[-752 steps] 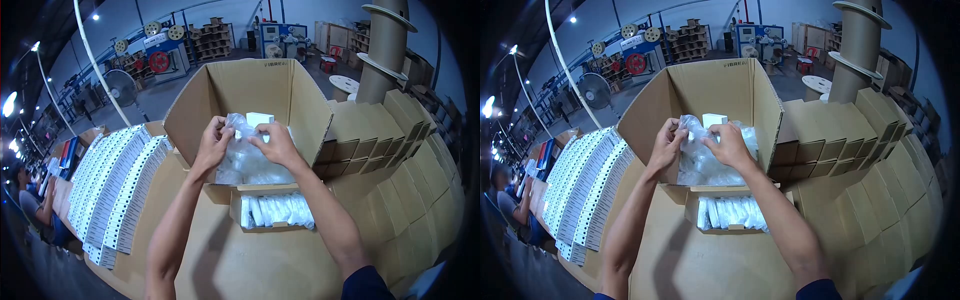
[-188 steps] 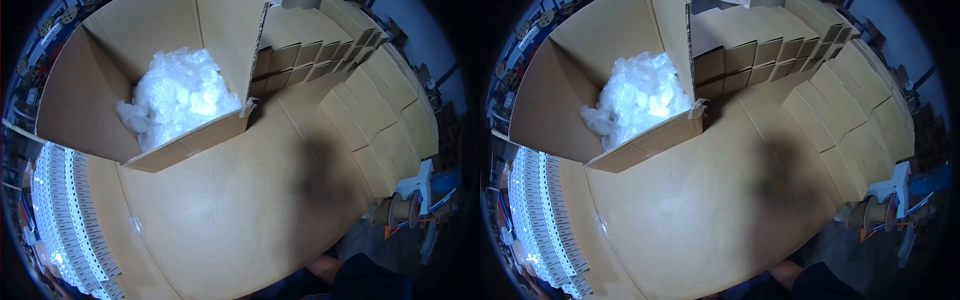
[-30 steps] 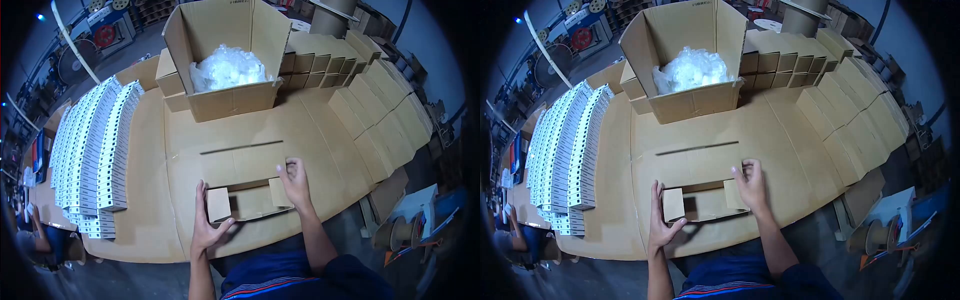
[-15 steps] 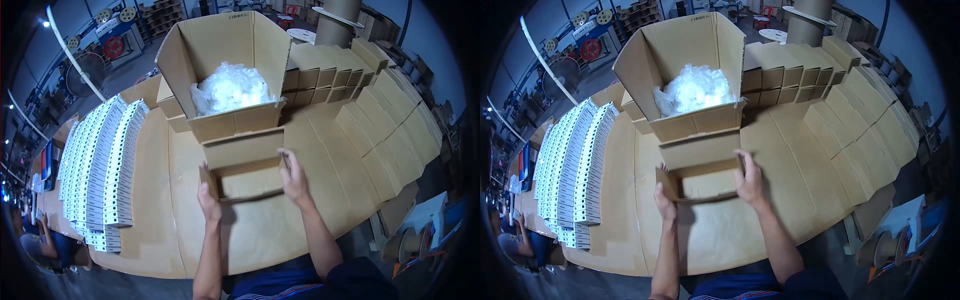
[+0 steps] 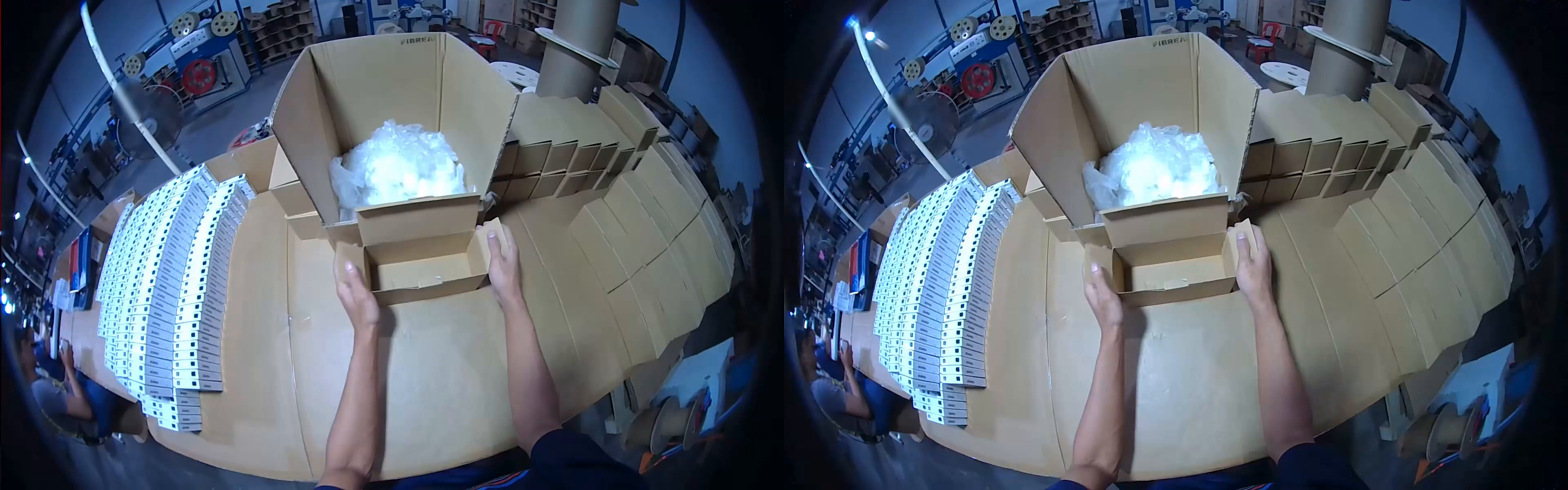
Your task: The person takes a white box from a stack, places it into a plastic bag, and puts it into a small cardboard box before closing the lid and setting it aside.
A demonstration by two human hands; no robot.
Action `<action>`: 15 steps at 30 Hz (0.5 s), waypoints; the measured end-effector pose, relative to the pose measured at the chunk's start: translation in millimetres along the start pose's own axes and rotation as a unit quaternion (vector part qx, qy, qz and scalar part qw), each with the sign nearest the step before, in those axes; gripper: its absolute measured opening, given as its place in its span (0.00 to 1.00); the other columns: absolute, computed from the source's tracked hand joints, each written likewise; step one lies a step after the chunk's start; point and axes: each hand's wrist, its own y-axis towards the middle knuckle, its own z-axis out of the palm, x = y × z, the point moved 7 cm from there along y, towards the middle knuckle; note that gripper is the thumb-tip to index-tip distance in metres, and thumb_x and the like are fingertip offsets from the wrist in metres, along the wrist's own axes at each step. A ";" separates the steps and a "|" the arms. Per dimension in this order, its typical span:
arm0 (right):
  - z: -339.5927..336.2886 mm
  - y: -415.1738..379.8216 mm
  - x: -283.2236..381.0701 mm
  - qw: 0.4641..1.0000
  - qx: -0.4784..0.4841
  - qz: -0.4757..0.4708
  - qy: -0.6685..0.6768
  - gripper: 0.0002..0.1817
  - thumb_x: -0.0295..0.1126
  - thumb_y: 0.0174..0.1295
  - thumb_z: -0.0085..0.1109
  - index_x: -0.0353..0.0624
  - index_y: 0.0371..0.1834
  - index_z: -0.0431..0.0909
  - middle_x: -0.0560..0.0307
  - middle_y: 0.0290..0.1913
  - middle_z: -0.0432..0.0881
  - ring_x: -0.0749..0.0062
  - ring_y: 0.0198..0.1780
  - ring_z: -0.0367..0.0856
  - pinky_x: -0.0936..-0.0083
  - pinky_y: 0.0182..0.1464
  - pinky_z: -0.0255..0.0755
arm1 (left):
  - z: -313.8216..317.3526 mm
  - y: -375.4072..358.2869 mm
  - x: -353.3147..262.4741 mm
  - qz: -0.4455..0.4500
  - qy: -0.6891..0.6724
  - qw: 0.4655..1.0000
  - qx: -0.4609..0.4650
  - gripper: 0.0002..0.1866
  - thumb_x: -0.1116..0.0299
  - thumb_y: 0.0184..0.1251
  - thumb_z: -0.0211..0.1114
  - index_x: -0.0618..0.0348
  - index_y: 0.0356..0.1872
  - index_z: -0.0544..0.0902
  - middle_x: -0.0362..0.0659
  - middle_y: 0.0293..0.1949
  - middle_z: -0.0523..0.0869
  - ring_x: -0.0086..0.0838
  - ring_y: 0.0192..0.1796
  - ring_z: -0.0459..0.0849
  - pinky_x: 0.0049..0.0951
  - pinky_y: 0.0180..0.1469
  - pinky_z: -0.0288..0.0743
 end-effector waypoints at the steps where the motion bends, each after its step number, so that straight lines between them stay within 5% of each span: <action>1: -1.5 -3.8 16.4 0.998 0.001 -0.014 -0.056 0.19 0.40 0.83 0.47 0.35 0.63 0.75 0.46 0.56 0.86 0.58 0.60 0.83 0.65 0.63 0.74 | 0.1 -1.0 -1.0 0.035 0.033 0.999 0.001 0.26 0.60 0.87 0.48 0.70 0.73 0.70 0.55 0.68 0.79 0.40 0.72 0.75 0.37 0.77 0.62; 4: 1.0 -6.1 36.5 0.985 0.008 -0.055 -0.163 0.21 0.42 0.80 0.51 0.39 0.66 0.72 0.39 0.61 0.84 0.44 0.65 0.82 0.57 0.63 0.74 | 8.3 -7.1 -25.3 0.088 0.107 0.990 0.035 0.25 0.66 0.83 0.55 0.70 0.73 0.68 0.57 0.69 0.77 0.43 0.70 0.77 0.40 0.73 0.68; 7: -4.6 -3.0 30.9 0.976 -0.023 -0.011 -0.216 0.23 0.43 0.79 0.54 0.39 0.68 0.72 0.39 0.62 0.83 0.46 0.66 0.81 0.56 0.66 0.72 | 6.5 -11.8 -27.6 0.021 0.062 0.995 0.078 0.28 0.62 0.82 0.59 0.69 0.74 0.67 0.56 0.69 0.74 0.39 0.72 0.73 0.37 0.72 0.69; 9: -11.1 1.9 6.7 0.989 -0.030 0.033 -0.139 0.26 0.40 0.77 0.59 0.39 0.72 0.69 0.40 0.69 0.78 0.49 0.70 0.77 0.57 0.71 0.67 | 0.8 -20.6 -34.9 0.078 0.115 0.986 0.092 0.31 0.64 0.77 0.65 0.69 0.74 0.66 0.57 0.69 0.75 0.43 0.70 0.76 0.39 0.72 0.70; 15: 10.8 -72.9 103.9 0.923 -0.170 -0.195 -0.284 0.29 0.29 0.67 0.66 0.37 0.71 0.69 0.43 0.69 0.74 0.52 0.71 0.72 0.56 0.74 0.64 | -120.4 -87.1 -112.6 0.124 0.299 0.945 0.055 0.28 0.70 0.69 0.69 0.62 0.69 0.74 0.58 0.67 0.77 0.53 0.69 0.77 0.44 0.71 0.72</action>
